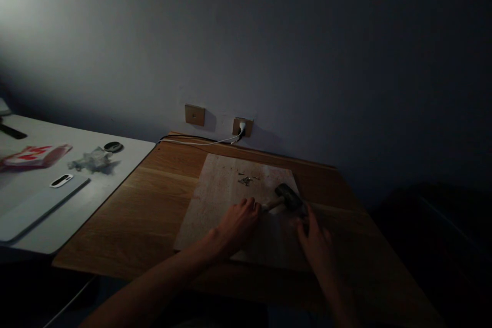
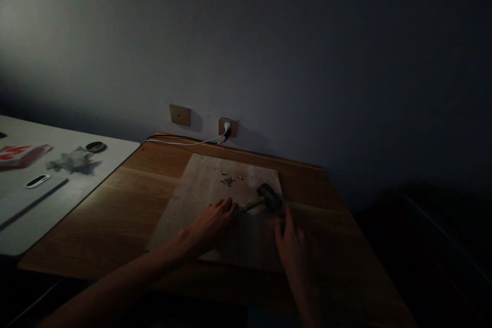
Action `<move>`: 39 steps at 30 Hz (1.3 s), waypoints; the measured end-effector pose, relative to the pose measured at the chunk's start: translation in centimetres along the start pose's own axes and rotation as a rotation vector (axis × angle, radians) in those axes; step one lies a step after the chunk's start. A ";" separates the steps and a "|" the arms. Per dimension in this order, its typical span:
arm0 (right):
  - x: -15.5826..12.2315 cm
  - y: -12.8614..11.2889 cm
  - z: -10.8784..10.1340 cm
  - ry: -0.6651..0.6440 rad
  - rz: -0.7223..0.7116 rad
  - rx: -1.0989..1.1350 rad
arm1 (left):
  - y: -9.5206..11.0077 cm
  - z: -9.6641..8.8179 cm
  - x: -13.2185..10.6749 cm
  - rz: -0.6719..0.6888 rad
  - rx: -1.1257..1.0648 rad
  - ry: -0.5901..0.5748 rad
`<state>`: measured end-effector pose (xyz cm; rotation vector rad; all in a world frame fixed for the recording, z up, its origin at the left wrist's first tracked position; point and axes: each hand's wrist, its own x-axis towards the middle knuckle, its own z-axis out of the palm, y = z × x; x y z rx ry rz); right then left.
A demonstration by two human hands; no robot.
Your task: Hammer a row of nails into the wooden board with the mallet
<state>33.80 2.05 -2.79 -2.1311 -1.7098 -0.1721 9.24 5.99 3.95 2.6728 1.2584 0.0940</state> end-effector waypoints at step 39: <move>-0.5 0.5 2.8 0.262 -0.078 0.007 | -18.9 -1.7 -5.0 -0.530 -0.112 0.247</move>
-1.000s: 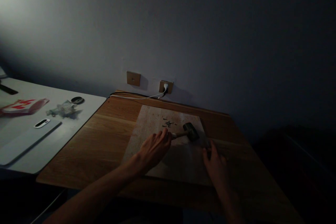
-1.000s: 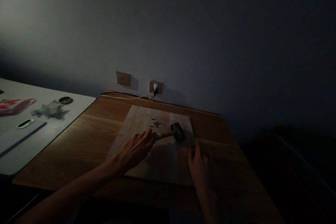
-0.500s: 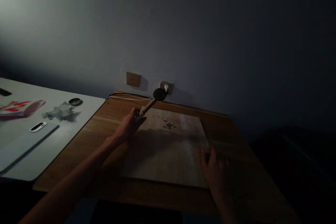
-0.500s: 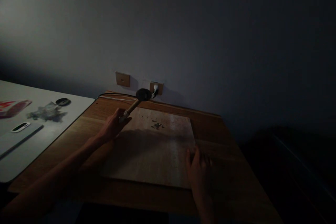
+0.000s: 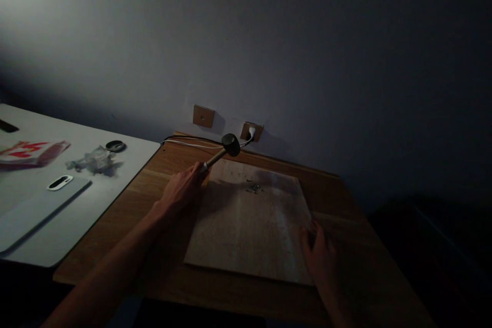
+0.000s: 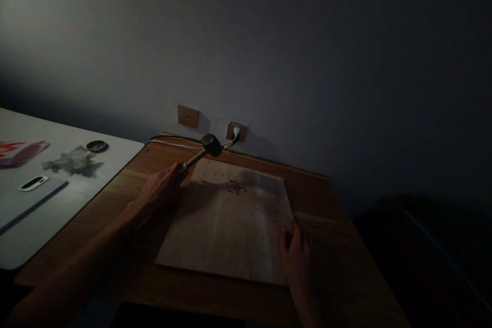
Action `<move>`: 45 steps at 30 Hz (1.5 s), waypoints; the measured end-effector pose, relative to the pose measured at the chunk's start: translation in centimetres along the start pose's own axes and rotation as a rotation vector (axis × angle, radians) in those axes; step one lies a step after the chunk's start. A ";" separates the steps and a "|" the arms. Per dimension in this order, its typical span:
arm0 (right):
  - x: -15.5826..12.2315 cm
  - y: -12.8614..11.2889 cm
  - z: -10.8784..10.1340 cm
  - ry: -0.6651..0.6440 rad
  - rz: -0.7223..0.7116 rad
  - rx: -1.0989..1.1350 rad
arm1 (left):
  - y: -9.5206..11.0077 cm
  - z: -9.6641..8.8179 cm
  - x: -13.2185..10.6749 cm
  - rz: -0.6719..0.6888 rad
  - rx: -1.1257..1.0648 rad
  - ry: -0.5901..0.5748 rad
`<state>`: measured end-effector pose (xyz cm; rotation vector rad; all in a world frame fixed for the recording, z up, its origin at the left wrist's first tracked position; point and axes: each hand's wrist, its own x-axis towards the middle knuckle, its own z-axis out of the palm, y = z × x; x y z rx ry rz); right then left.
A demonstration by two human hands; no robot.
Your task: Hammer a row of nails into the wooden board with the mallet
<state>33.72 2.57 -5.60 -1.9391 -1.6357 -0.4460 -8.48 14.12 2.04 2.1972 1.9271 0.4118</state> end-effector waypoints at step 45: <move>1.4 1.2 -1.4 -0.217 -0.091 0.018 | 0.0 1.3 -1.4 0.070 0.128 -0.022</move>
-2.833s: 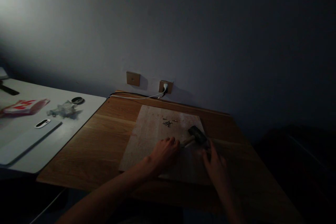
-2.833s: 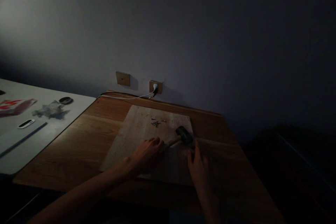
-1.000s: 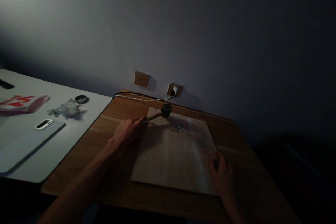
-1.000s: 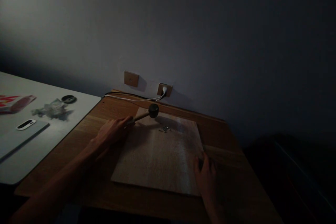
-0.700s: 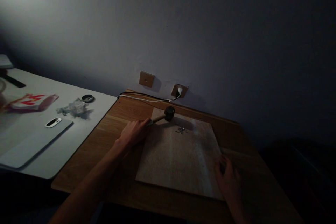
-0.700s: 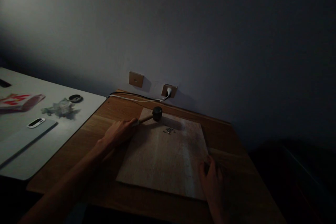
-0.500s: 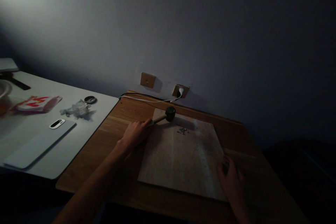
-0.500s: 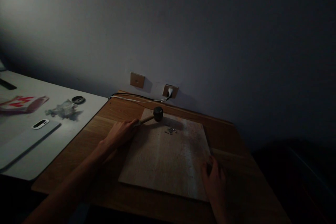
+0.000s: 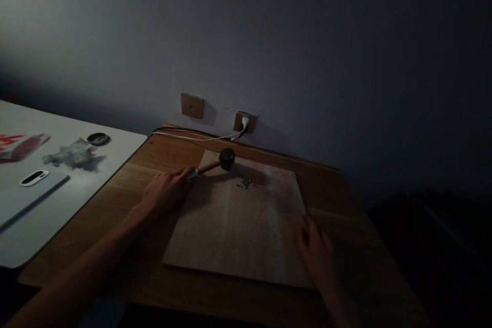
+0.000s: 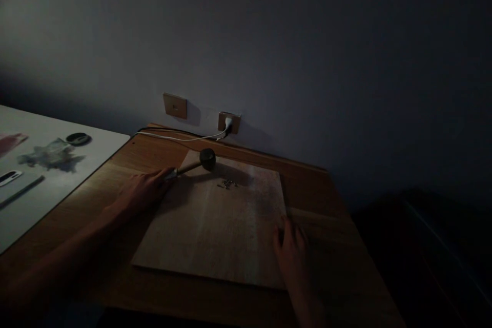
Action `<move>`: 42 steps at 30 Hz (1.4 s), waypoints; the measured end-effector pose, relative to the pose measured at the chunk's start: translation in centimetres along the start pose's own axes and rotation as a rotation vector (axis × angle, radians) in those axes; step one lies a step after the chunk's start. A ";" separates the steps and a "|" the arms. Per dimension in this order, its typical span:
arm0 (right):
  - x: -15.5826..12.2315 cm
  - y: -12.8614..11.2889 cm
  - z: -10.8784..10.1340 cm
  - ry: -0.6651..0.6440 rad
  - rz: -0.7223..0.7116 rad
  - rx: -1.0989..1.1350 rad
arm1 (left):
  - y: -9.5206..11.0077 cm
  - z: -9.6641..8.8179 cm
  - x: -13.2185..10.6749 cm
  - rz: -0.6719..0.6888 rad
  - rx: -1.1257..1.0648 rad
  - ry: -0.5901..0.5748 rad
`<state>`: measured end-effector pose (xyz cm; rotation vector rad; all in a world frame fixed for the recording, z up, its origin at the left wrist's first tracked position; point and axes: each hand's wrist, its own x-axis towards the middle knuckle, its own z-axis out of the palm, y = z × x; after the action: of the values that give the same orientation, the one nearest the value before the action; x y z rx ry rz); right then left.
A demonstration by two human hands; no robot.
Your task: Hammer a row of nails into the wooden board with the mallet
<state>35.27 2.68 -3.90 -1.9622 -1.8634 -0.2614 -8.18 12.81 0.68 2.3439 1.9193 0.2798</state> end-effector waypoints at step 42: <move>15.8 -20.4 9.2 -0.175 -0.177 0.734 | -1.4 0.0 0.6 -0.078 -0.108 0.141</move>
<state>15.14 21.12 -2.08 -1.3491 -1.8699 0.4970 -9.39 13.63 0.47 2.2295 1.9967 0.5413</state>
